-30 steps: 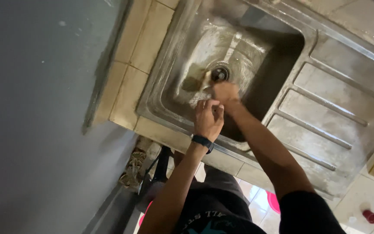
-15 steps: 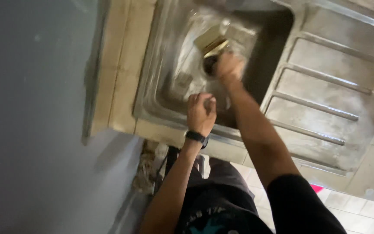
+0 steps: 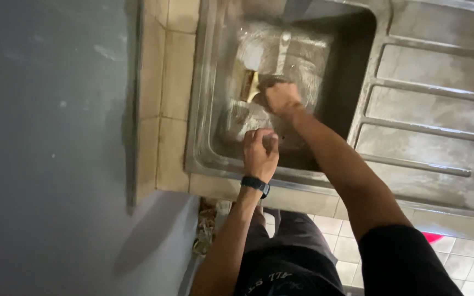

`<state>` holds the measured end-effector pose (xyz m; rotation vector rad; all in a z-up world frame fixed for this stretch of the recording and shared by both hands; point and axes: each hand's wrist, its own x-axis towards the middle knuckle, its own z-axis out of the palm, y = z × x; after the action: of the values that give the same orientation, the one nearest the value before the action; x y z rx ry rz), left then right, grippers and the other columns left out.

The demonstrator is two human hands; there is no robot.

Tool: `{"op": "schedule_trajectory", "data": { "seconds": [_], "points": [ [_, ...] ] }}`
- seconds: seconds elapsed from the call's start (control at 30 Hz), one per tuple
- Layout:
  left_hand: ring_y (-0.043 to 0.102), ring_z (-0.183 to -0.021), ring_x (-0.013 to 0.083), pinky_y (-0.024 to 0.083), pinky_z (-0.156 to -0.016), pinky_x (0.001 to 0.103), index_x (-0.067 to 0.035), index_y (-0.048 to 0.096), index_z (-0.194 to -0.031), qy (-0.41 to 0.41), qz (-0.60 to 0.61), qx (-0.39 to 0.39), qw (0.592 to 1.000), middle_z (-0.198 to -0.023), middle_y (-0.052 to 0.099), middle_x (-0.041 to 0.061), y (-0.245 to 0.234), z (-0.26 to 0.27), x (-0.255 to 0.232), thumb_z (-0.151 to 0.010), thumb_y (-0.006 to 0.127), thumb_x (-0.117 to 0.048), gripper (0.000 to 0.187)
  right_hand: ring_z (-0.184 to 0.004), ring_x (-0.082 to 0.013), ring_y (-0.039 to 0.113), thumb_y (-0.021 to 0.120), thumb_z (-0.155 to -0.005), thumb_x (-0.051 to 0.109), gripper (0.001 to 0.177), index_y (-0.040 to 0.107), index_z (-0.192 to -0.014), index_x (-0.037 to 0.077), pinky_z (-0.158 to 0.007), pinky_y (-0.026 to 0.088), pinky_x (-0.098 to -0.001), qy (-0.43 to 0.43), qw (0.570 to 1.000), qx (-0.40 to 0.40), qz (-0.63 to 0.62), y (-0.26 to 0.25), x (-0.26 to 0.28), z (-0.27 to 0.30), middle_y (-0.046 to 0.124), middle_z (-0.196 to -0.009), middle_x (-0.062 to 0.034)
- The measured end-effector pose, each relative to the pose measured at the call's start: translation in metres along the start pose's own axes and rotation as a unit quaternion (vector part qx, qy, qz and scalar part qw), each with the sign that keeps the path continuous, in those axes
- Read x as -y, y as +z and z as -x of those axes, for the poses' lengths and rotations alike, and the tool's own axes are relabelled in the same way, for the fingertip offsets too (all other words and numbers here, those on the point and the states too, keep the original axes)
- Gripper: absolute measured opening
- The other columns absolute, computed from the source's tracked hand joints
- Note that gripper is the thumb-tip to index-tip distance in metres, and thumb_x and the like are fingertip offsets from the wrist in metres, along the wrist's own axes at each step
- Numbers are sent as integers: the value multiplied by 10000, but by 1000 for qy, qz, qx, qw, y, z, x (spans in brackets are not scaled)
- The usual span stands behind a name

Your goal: The person scrubs a stainless steel sink with a brush under running water. They repeatedly scrub the basin, drain, and surrounding surfaces, rinsing the brush frequently.

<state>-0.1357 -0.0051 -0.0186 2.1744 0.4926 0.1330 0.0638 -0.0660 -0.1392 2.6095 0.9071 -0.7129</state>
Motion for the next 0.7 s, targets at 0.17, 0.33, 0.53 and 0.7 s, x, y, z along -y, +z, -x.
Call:
{"op": "schedule_trajectory", "data": {
  "seconds": [0.17,0.33,0.53,0.7],
  "points": [
    [597,-1062,283,471,-975,436,-113,666,-989,-31,-1,27,999,-1106,631,76,0,-1,3,-877,684,-112,113,-481,-109,345,600,-1041,139,164,685,-923,62,-389,359,-280,171,971,-79,-147,30,-25,-61,512,-698,-22],
    [662,-927,382,532,-850,489,-77,679,-992,78,3,-8,997,-873,682,160,5,-14,-1,-918,682,-127,89,-451,-103,634,730,-796,196,217,713,-585,244,-405,414,-269,57,976,-165,-131,42,28,21,613,-473,34],
    [651,-922,381,530,-856,477,-82,693,-990,55,-4,27,998,-893,666,136,0,-4,-14,-936,640,-181,124,-983,-124,760,506,-1021,158,290,785,-1089,198,-735,558,-270,285,951,25,-116,0,-22,88,785,-1068,45],
    [656,-925,369,536,-848,454,-96,696,-982,90,4,47,995,-862,670,130,2,9,-11,-919,676,-163,94,-864,-211,757,541,-971,127,239,764,-945,207,-651,511,-339,256,951,58,-164,72,32,138,745,-1005,-60]
  ]
}}
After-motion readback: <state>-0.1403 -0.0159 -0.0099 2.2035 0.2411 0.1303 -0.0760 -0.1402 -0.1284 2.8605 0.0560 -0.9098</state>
